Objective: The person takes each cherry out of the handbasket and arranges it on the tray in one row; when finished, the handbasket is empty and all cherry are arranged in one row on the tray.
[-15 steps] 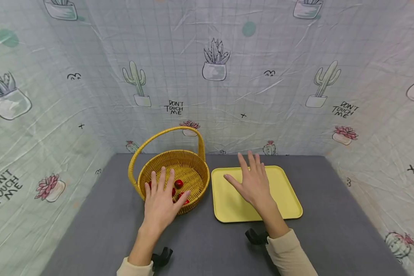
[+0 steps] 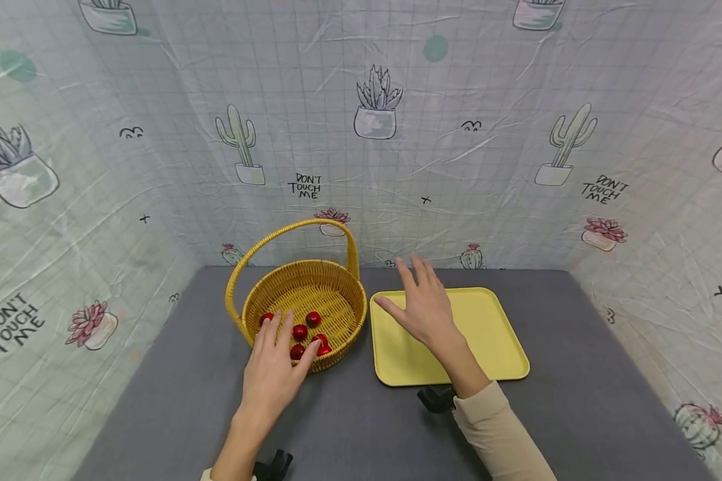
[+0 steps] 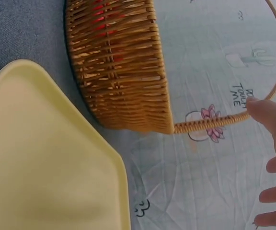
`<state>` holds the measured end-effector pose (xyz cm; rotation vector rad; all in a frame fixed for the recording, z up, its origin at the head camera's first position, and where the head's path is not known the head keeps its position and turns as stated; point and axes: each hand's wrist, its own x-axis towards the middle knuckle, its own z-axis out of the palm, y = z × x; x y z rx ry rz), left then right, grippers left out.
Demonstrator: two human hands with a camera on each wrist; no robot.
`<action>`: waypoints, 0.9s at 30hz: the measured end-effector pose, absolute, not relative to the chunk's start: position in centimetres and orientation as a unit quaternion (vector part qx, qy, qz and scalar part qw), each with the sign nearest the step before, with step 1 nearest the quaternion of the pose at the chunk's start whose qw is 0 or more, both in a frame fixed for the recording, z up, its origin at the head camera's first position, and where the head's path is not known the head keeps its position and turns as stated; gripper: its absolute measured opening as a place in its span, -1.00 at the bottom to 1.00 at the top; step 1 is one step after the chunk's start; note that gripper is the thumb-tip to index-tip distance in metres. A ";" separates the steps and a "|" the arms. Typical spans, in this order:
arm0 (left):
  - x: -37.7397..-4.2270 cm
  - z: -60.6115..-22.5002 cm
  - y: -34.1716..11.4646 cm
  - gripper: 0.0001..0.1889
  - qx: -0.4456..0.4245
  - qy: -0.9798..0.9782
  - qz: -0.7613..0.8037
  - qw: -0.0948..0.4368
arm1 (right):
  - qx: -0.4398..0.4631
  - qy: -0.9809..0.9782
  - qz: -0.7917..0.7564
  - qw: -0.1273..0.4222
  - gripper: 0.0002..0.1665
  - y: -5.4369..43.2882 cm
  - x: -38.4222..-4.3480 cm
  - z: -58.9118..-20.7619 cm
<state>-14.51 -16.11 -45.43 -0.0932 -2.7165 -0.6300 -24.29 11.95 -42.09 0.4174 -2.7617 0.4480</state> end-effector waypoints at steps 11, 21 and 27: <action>-13.2 -47.0 -16.8 -0.36 -0.036 -0.934 -0.244 0.258 | 0.192 -0.950 0.185 0.164 -0.01 9.9 -25.5 -42.3; -12.2 -48.5 -17.2 -0.55 -0.048 -0.899 -0.228 0.372 | 0.211 -0.944 0.206 0.149 -0.03 8.1 -26.2 -42.8; -12.1 -49.4 -17.5 -0.58 -0.026 -0.884 -0.239 0.402 | 0.223 -0.932 0.255 0.131 -0.06 6.7 -26.9 -43.0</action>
